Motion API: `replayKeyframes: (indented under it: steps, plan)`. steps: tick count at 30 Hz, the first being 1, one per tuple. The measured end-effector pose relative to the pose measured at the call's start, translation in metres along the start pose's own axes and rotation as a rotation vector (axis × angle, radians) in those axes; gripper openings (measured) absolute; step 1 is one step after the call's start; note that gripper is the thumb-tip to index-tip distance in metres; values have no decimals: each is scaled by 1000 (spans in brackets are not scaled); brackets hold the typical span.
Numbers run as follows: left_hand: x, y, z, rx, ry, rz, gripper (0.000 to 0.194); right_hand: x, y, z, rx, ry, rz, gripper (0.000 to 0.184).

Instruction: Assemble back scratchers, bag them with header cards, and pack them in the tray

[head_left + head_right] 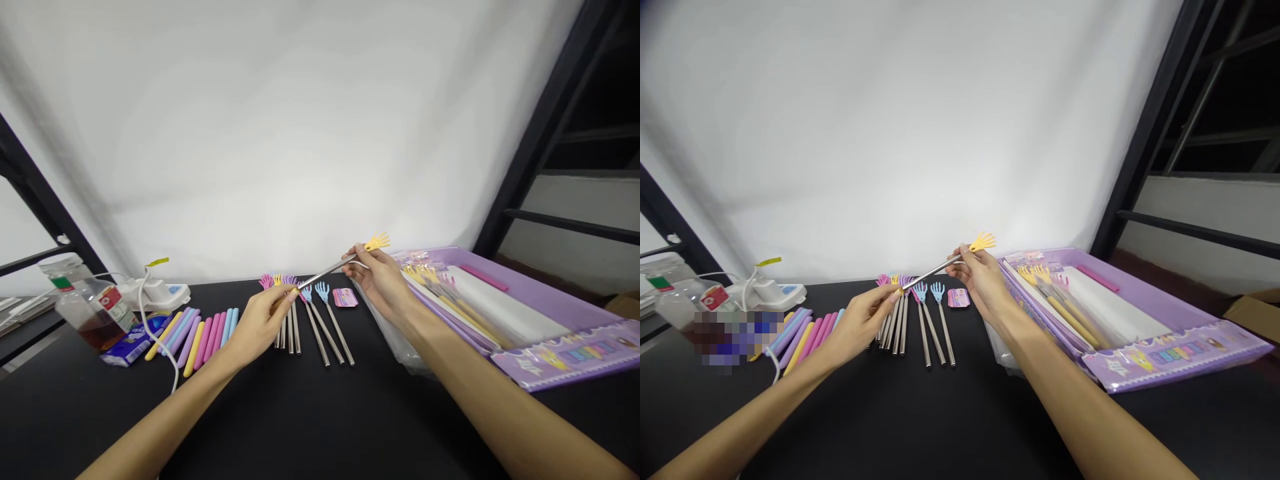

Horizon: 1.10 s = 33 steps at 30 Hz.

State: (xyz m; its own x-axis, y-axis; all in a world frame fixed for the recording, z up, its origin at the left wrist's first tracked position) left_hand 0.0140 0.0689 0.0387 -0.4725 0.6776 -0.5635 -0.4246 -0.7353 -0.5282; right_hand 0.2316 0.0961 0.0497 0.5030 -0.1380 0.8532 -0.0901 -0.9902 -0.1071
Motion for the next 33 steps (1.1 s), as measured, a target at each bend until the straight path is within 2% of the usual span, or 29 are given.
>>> replayKeyframes:
  steps: [10,17,23,29,33]
  plan:
    - [18,1,0,-67,-20,-20,34,-5,3,-9,99,41,58,35]
    - [1,-2,5,-69,-174,-192,28,7,6,-13,157,107,114,31]
    - [-4,-5,3,4,-157,-160,37,12,7,-17,215,148,152,32]
    - [-6,-4,-4,30,-156,-206,35,10,3,-14,241,162,161,30]
    - [-3,-5,2,-44,-179,-181,34,5,1,-10,201,113,139,30]
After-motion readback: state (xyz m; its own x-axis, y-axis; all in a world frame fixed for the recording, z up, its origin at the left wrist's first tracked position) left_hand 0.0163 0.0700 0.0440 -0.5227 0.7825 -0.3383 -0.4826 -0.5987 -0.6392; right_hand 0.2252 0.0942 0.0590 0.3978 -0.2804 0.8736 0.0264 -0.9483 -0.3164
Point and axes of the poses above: each hand's wrist, its own y-axis away from the middle knuckle, its own z-axis out of the back of the hand, x = y × z, the point moved 8 cm from there along -y, towards the middle knuckle, and after that the axes turned 8 degrees about -z, right-handed, at the moved point
